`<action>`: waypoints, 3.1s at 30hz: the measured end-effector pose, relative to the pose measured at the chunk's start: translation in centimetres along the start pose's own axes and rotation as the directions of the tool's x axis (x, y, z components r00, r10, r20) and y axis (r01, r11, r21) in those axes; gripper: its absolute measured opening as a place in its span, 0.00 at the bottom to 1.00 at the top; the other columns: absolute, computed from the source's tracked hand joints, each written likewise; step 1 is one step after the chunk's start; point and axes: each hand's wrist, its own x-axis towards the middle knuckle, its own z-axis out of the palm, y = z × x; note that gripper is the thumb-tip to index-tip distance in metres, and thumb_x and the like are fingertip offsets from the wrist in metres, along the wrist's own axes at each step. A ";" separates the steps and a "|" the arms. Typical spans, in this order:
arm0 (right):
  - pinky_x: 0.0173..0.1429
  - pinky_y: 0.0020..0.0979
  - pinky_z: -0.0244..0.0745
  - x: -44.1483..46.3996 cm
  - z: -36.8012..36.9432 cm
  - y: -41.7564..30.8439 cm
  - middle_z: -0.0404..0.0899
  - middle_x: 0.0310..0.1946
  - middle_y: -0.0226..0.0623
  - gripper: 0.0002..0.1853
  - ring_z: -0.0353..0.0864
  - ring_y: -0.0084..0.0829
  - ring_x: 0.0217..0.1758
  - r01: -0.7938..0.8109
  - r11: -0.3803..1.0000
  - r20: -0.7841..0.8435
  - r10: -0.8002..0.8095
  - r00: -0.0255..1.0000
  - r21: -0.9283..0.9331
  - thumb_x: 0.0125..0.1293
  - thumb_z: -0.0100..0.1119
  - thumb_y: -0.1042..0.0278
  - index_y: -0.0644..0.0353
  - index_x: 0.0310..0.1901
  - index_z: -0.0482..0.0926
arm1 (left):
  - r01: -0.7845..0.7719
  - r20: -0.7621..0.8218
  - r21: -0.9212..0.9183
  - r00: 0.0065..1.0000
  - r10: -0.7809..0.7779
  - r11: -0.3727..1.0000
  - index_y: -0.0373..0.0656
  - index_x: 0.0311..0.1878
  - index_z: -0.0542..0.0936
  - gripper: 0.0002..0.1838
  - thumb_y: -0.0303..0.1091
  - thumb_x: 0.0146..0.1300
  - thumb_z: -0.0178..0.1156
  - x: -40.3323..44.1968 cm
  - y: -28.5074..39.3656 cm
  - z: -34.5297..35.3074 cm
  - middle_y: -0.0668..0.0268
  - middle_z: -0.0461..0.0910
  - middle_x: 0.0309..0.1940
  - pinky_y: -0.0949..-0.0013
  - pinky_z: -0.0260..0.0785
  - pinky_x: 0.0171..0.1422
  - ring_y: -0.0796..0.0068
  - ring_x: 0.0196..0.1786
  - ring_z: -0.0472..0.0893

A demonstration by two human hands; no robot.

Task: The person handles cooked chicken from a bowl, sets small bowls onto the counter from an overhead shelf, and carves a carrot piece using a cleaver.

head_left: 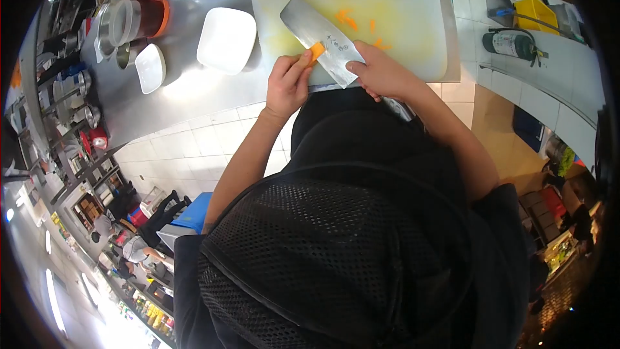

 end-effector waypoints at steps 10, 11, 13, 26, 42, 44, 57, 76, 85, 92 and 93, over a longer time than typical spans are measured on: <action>0.19 0.31 0.68 -1.0 1.1 -2.4 0.69 0.21 0.32 0.11 0.68 0.23 0.16 -0.013 0.987 -0.082 0.000 0.997 -0.159 0.80 0.50 0.65 0.63 0.52 0.66 | -0.016 -0.043 0.014 0.999 0.016 1.000 0.42 0.60 0.85 0.23 0.20 0.61 0.68 0.0 0.1 0.2 0.60 0.81 0.40 0.63 0.78 0.45 0.59 0.41 0.82; 0.19 0.31 0.68 -1.0 1.2 -2.2 0.69 0.21 0.32 0.11 0.68 0.23 0.16 -0.018 0.986 -0.088 0.004 0.996 -0.164 0.80 0.50 0.65 0.63 0.52 0.66 | -0.017 -0.047 0.007 0.999 0.017 1.000 0.42 0.60 0.85 0.23 0.20 0.61 0.68 0.0 0.0 0.3 0.60 0.81 0.40 0.63 0.78 0.45 0.59 0.41 0.82; 0.19 0.34 0.68 -1.3 1.2 -1.7 0.73 0.21 0.37 0.14 0.70 0.27 0.14 0.012 0.991 -0.076 -0.023 0.997 -0.131 0.80 0.50 0.63 0.67 0.54 0.67 | 0.000 -0.076 0.035 0.997 0.003 0.999 0.42 0.60 0.86 0.23 0.20 0.60 0.69 0.0 0.3 0.3 0.60 0.81 0.40 0.62 0.78 0.44 0.60 0.41 0.82; 0.54 0.58 0.71 -8.3 2.6 -2.7 0.79 0.41 0.69 0.13 0.76 0.71 0.50 0.013 0.794 -0.177 -0.152 0.972 -0.608 0.76 0.54 0.68 0.70 0.51 0.67 | -0.028 -0.110 0.000 0.994 0.028 1.000 0.45 0.60 0.85 0.23 0.22 0.61 0.69 -0.3 -0.3 0.3 0.62 0.78 0.37 0.60 0.77 0.42 0.59 0.39 0.81; 0.23 0.30 0.64 -6.3 1.7 0.4 0.67 0.23 0.29 0.08 0.66 0.23 0.20 0.073 0.932 -0.190 -0.149 0.971 -0.356 0.79 0.53 0.67 0.61 0.50 0.69 | -0.021 -0.145 0.031 0.989 0.025 0.999 0.44 0.59 0.86 0.22 0.24 0.59 0.69 -0.5 -0.1 0.8 0.62 0.80 0.39 0.61 0.79 0.44 0.60 0.41 0.82; 0.19 0.26 0.60 -6.2 1.6 0.3 0.63 0.22 0.23 0.06 0.61 0.15 0.18 0.114 0.932 -0.191 -0.188 0.963 -0.344 0.79 0.52 0.67 0.59 0.49 0.70 | -0.023 -0.153 0.037 0.988 0.029 0.999 0.44 0.59 0.86 0.22 0.24 0.59 0.69 -0.4 -0.1 0.8 0.62 0.80 0.39 0.61 0.79 0.44 0.61 0.41 0.83; 0.19 0.26 0.65 -8.7 0.2 -1.5 0.67 0.21 0.25 0.11 0.66 0.18 0.16 -0.089 0.982 -0.123 0.069 0.990 -0.168 0.80 0.52 0.68 0.62 0.58 0.72 | -0.022 -0.171 0.070 0.985 0.034 0.997 0.46 0.57 0.87 0.21 0.25 0.60 0.69 -0.6 -0.1 0.7 0.62 0.81 0.39 0.61 0.79 0.45 0.60 0.40 0.83; 0.19 0.26 0.66 -5.4 0.2 0.8 0.69 0.22 0.26 0.17 0.65 0.17 0.15 -0.086 0.996 -0.045 0.084 0.995 -0.036 0.80 0.55 0.65 0.61 0.64 0.72 | -0.027 -0.131 0.032 0.991 0.031 0.999 0.45 0.58 0.86 0.19 0.24 0.63 0.67 -0.5 0.0 0.4 0.62 0.80 0.38 0.60 0.78 0.45 0.59 0.40 0.82; 0.21 0.28 0.68 -9.1 2.4 -1.9 0.71 0.23 0.29 0.13 0.70 0.20 0.18 -0.124 0.967 -0.201 0.078 0.976 -0.224 0.78 0.53 0.68 0.63 0.58 0.73 | -0.034 -0.141 0.016 0.989 0.036 0.999 0.43 0.57 0.86 0.18 0.24 0.63 0.67 -0.4 0.1 0.3 0.62 0.79 0.36 0.60 0.77 0.44 0.60 0.40 0.81; 0.19 0.27 0.66 -10.0 3.1 -2.3 0.70 0.23 0.27 0.12 0.69 0.18 0.18 -0.122 0.971 -0.201 0.080 0.976 -0.205 0.78 0.54 0.67 0.63 0.57 0.73 | -0.057 -0.180 0.007 0.982 0.058 0.998 0.43 0.57 0.86 0.18 0.24 0.63 0.66 -0.5 0.0 0.4 0.63 0.78 0.35 0.60 0.76 0.44 0.61 0.40 0.80; 0.23 0.30 0.70 -10.3 3.2 -2.9 0.73 0.24 0.33 0.13 0.73 0.24 0.20 -0.171 0.954 -0.208 0.120 0.971 -0.247 0.78 0.54 0.67 0.65 0.57 0.72 | -0.061 -0.174 0.006 0.983 0.061 0.998 0.43 0.57 0.86 0.19 0.23 0.63 0.67 -0.5 0.0 0.4 0.61 0.79 0.36 0.60 0.76 0.43 0.59 0.39 0.80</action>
